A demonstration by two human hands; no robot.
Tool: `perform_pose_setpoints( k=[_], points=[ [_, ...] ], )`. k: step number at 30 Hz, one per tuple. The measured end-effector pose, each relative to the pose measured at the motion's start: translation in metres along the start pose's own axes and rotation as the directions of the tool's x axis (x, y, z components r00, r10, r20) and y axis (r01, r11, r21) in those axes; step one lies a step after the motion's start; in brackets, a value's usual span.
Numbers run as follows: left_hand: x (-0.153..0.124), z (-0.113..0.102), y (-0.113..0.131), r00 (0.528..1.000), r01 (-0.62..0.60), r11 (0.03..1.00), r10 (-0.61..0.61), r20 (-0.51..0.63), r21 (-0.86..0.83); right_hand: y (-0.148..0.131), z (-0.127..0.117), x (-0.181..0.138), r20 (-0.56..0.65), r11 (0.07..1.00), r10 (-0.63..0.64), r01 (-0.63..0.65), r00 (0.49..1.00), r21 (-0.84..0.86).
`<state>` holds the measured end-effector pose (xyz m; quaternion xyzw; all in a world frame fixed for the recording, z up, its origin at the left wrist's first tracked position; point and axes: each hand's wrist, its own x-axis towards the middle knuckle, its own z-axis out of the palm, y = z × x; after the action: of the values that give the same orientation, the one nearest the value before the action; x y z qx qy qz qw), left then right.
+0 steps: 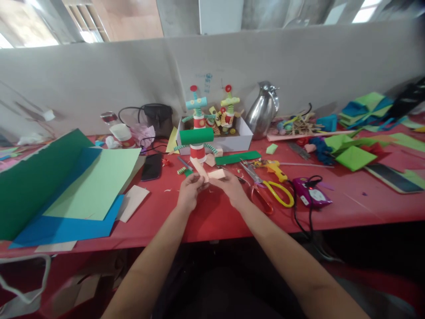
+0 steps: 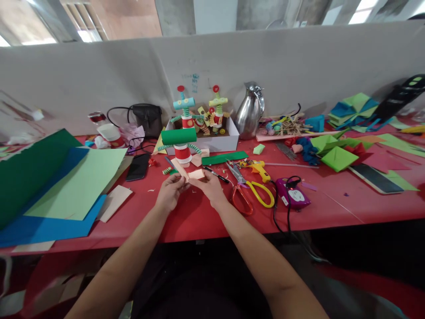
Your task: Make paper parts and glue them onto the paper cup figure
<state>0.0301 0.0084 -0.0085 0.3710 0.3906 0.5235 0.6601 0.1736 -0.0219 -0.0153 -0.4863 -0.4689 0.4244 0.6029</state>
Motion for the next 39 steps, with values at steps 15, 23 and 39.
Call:
perform_pose_setpoints(
  k=[15, 23, 39],
  points=[
    [0.000, 0.010, 0.003, 0.998, -0.038, 0.996, 0.041, -0.038, 0.081, -0.006, -0.002, 0.000, 0.101, 0.994, -0.084, 0.091, 0.991, -0.068],
    [-0.005, 0.007, 0.006, 0.995, 0.095, 0.995, -0.095, -0.021, 0.030, -0.003, -0.006, 0.001, 0.145, 0.996, -0.041, 0.052, 0.989, -0.073],
    [-0.005, 0.000, 0.005, 0.999, 0.016, 0.997, -0.013, -0.043, 0.070, -0.005, -0.002, -0.001, 0.174, 0.951, 0.176, -0.213, 0.969, 0.223]
  ],
)
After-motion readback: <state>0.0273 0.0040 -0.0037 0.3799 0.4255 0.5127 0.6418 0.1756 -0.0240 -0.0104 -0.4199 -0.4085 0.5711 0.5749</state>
